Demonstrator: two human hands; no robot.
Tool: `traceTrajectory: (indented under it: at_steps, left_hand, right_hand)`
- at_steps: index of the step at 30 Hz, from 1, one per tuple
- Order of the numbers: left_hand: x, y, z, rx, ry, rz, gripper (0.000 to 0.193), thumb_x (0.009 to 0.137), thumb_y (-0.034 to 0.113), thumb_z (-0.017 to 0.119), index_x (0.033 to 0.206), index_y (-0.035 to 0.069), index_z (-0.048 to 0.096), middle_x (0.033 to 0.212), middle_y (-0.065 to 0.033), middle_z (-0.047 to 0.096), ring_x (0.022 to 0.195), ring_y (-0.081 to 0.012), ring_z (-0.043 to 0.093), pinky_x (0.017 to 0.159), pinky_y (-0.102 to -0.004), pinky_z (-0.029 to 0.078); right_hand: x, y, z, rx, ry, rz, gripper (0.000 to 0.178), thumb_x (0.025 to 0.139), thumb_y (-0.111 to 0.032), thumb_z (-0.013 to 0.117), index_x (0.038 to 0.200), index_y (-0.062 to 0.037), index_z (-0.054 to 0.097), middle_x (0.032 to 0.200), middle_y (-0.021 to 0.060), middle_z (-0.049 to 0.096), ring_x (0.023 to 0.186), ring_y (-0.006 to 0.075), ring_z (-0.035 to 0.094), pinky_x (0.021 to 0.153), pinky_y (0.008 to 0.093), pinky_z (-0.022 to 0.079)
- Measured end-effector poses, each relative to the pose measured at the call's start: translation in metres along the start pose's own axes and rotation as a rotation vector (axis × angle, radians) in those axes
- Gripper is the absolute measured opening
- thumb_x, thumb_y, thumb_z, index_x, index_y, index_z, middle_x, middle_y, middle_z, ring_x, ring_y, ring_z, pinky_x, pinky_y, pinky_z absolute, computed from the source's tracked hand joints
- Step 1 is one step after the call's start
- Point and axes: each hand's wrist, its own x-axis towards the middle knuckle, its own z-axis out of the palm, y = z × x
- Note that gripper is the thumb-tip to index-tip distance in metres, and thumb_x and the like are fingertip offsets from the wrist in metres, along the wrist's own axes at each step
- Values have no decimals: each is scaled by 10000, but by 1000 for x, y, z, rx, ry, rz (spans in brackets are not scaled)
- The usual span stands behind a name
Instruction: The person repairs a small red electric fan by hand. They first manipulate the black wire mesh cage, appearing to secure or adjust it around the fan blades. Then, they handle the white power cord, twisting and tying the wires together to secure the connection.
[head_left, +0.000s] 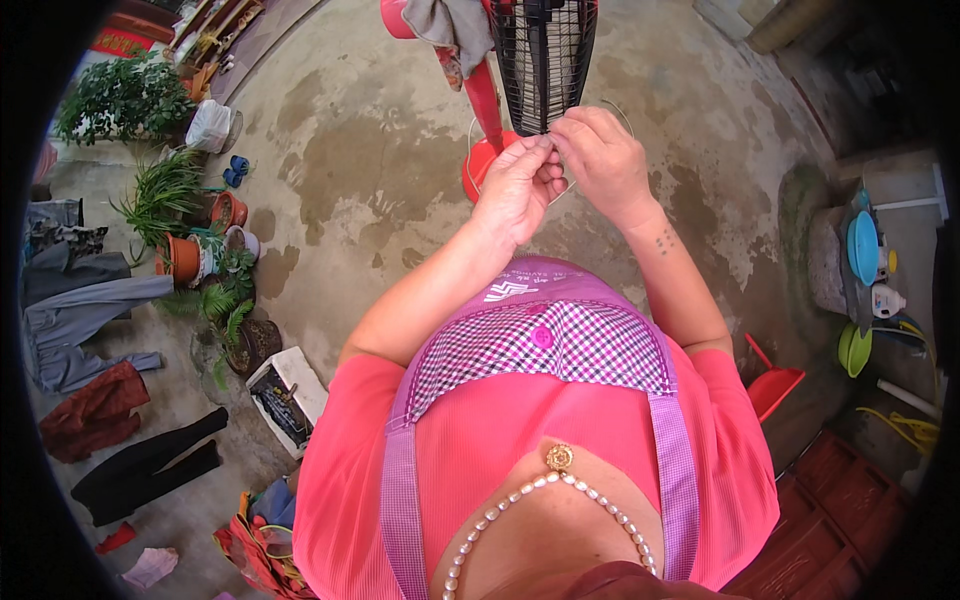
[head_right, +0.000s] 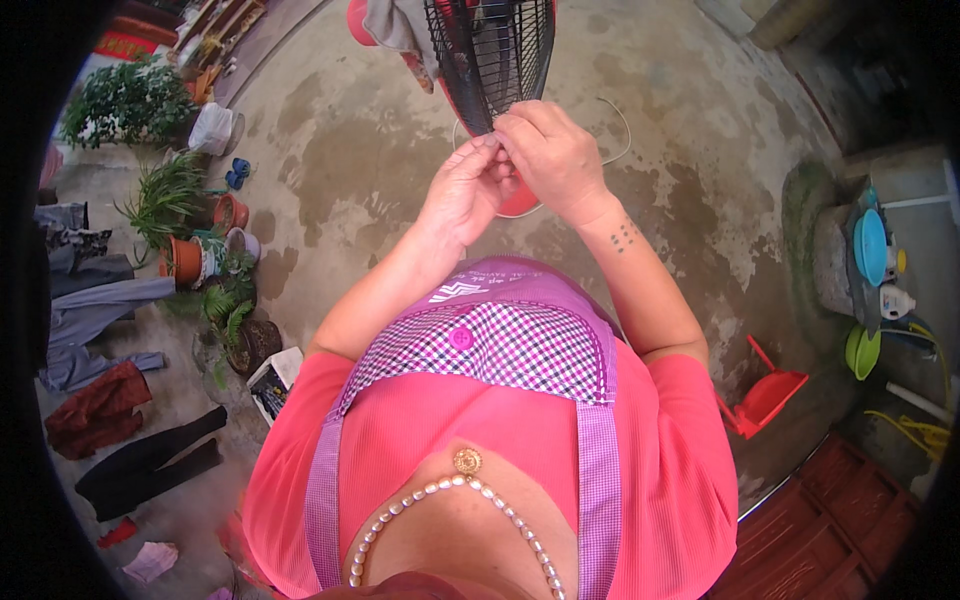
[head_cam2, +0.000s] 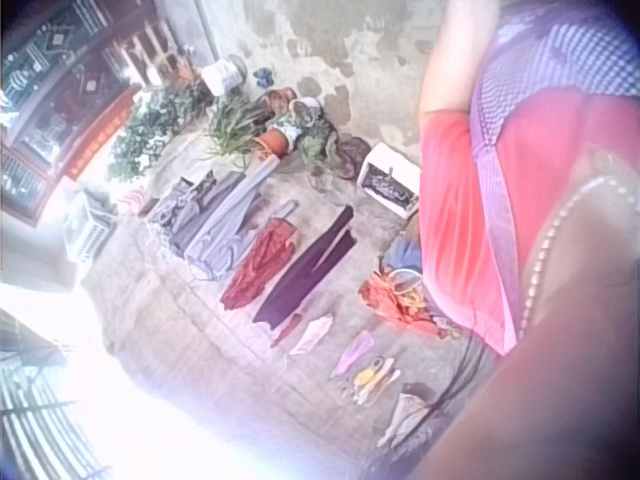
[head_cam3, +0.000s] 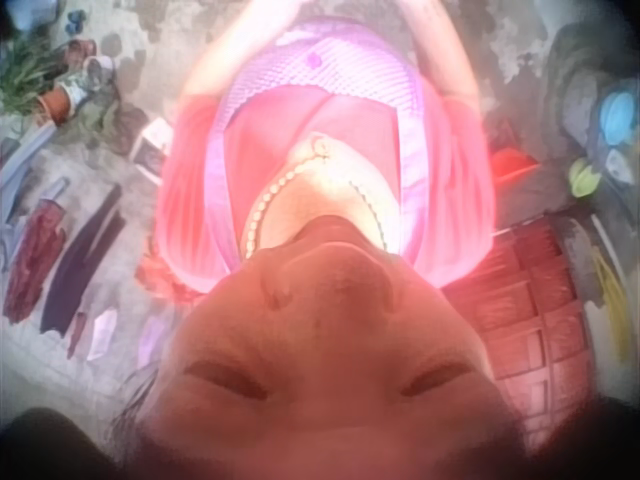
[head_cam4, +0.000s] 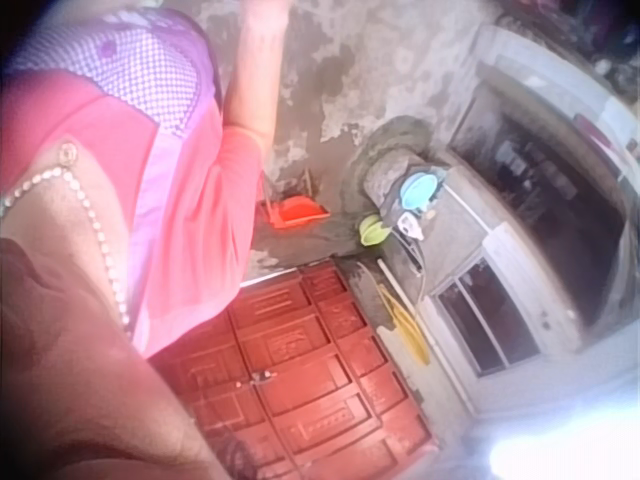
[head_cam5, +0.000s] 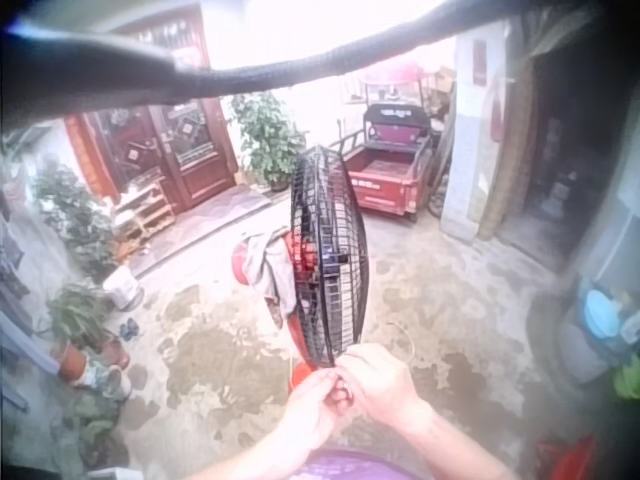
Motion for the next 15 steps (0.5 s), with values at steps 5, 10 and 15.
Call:
traceTrajectory:
  at_steps: [5, 10, 15]
  left_hand:
    - [3, 12, -6, 804, 87, 437, 60, 915, 81, 611, 925, 24, 596, 828, -39, 613, 681, -149, 574, 650, -302, 502]
    - [3, 40, 4, 1630, 77, 1057, 72, 877, 55, 638, 919, 15, 597, 809, -82, 594, 657, -182, 586, 604, -317, 481]
    - [6, 48, 4, 1551, 65, 1038, 178, 838, 82, 682, 966, 12, 581, 901, -108, 581, 751, -213, 592, 651, -320, 484]
  right_hand:
    - [-1, -2, 6, 17, 11, 67, 158, 742, -79, 707, 886, -83, 642, 897, 49, 631, 808, 241, 635, 644, 338, 533]
    - [-4, -1, 12, 85, 28, 159, 152, 750, -71, 713, 877, -79, 631, 881, 53, 622, 794, 247, 630, 627, 342, 521]
    - [-8, 1, 15, 297, 36, 445, 181, 775, -95, 732, 902, -57, 609, 909, 67, 601, 732, 202, 611, 612, 323, 506]
